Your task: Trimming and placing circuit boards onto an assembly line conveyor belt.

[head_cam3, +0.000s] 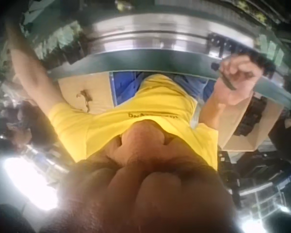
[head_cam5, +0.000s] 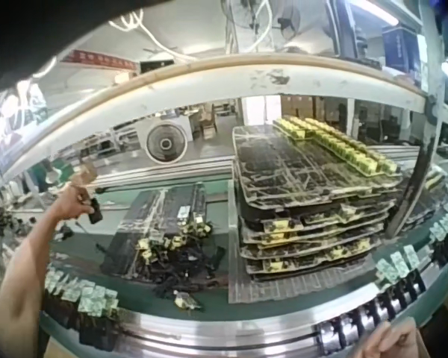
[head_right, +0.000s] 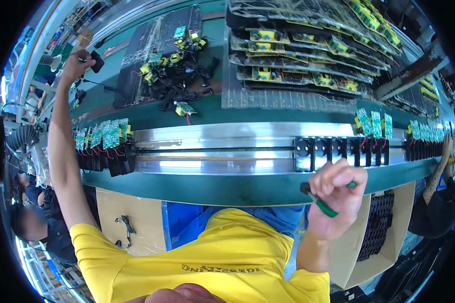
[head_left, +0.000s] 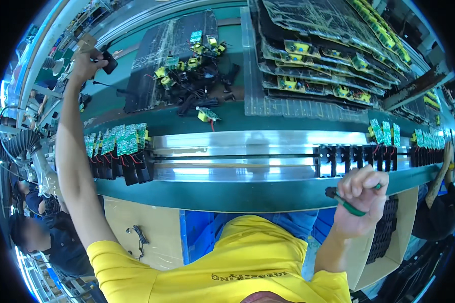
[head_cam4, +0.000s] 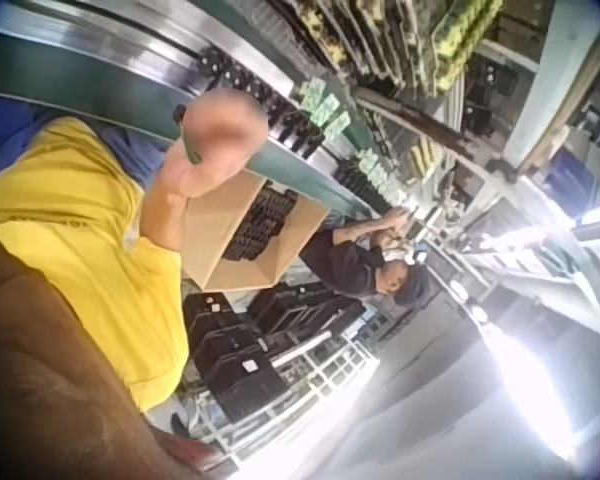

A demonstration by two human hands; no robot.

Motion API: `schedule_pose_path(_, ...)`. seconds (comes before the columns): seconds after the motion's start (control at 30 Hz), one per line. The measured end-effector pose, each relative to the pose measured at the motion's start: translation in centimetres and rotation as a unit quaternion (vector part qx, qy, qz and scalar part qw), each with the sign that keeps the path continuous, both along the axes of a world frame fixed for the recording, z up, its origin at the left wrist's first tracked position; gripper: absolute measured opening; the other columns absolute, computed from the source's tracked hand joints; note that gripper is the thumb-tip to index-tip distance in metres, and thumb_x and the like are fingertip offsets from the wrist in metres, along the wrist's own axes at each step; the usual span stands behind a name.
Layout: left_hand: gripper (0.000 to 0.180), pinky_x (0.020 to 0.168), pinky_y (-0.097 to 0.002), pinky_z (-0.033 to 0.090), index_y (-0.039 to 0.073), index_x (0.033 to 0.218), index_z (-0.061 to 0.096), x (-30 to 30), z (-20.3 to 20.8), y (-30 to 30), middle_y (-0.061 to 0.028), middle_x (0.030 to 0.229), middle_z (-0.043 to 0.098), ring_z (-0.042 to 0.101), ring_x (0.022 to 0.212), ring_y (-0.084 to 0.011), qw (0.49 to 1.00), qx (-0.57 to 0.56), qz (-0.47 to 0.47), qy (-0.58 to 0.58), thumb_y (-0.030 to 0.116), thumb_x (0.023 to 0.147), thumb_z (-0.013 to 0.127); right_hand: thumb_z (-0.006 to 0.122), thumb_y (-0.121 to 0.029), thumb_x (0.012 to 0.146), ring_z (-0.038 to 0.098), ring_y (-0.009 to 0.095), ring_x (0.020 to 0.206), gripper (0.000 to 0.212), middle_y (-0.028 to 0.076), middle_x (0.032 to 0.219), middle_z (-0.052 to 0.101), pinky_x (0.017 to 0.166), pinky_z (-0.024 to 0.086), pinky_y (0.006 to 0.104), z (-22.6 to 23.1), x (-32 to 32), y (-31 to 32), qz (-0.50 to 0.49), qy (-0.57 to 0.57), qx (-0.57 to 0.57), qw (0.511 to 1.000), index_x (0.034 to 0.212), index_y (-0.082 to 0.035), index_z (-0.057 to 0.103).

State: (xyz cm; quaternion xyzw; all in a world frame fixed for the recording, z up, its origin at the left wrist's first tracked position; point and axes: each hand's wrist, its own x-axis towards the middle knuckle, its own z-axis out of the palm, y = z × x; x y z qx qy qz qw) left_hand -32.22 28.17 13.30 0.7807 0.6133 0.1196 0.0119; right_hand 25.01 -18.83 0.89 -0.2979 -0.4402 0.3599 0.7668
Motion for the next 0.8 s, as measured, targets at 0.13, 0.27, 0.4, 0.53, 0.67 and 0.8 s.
schedule_pose_path(0.13,0.03,0.094,-0.0307,0.053,0.003,0.128,0.081,0.8,-0.9,-0.9,-0.0039,0.113,0.081,0.068,0.096,-0.0174,0.98,-0.025,0.015,-0.195,0.019,0.102,0.082,0.056,-0.041,0.115,0.045,0.012,0.076,0.029,0.003,0.092,0.052,0.065,0.038,0.0281,-1.1,0.4,-0.9,-0.03,0.015,-0.045,0.998,0.115,-0.013,0.056)
schedule_pose_path(0.27,0.032,0.09,-0.0305,0.055,0.005,0.13,0.081,3.6,2.9,-1.0,-0.0027,0.113,0.081,0.069,0.094,-0.0172,0.987,0.067,-0.046,-0.141,0.018,0.101,0.082,0.056,-0.036,0.115,0.044,0.011,0.075,0.024,0.002,0.09,0.051,0.063,0.037,0.0277,-1.2,0.2,-0.6,-0.035,0.044,-0.079,0.995,0.114,-0.012,0.056)
schedule_pose_path(0.4,0.027,0.088,-0.0339,0.056,0.007,0.124,0.082,-1.8,4.2,3.1,-0.0046,0.109,0.08,0.072,0.093,-0.0206,0.991,0.129,-0.021,0.009,0.015,0.098,0.082,0.056,-0.033,0.114,0.043,0.011,0.075,0.022,0.002,0.089,0.052,0.063,0.037,0.0273,-1.1,-0.6,-0.4,-0.052,0.013,-0.066,0.996,0.114,-0.012,0.057)
schedule_pose_path(0.53,0.02,0.085,-0.0414,0.058,0.008,0.115,0.082,-6.1,0.2,5.6,-0.0096,0.104,0.08,0.075,0.092,-0.0291,0.97,0.242,-0.005,0.033,0.011,0.095,0.076,0.056,-0.032,0.114,0.043,0.011,0.075,0.021,0.002,0.089,0.053,0.063,0.037,0.0269,-1.9,-0.3,-0.9,-0.073,0.0,-0.078,0.994,0.114,-0.011,0.057)
schedule_pose_path(0.67,0.027,0.089,-0.0537,0.063,0.008,0.119,0.082,-6.7,-6.5,5.7,-0.0207,0.11,0.082,0.078,0.1,-0.0455,0.921,0.119,0.202,0.312,0.018,0.096,0.071,0.055,-0.034,0.114,0.043,0.011,0.074,0.023,0.002,0.089,0.053,0.064,0.037,0.0266,-2.0,0.1,-1.8,-0.086,-0.018,-0.104,0.991,0.114,-0.011,0.057)
schedule_pose_path(0.8,0.047,0.102,-0.0574,0.06,-0.005,0.123,0.077,-7.9,-9.6,4.4,-0.0295,0.126,0.078,0.075,0.116,-0.0489,0.931,0.023,0.179,0.317,0.031,0.093,0.08,0.053,-0.04,0.115,0.043,0.009,0.074,0.027,0.001,0.09,0.052,0.064,0.037,0.0261,-2.2,0.5,-2.3,-0.071,-0.033,-0.118,0.99,0.116,-0.013,0.057)
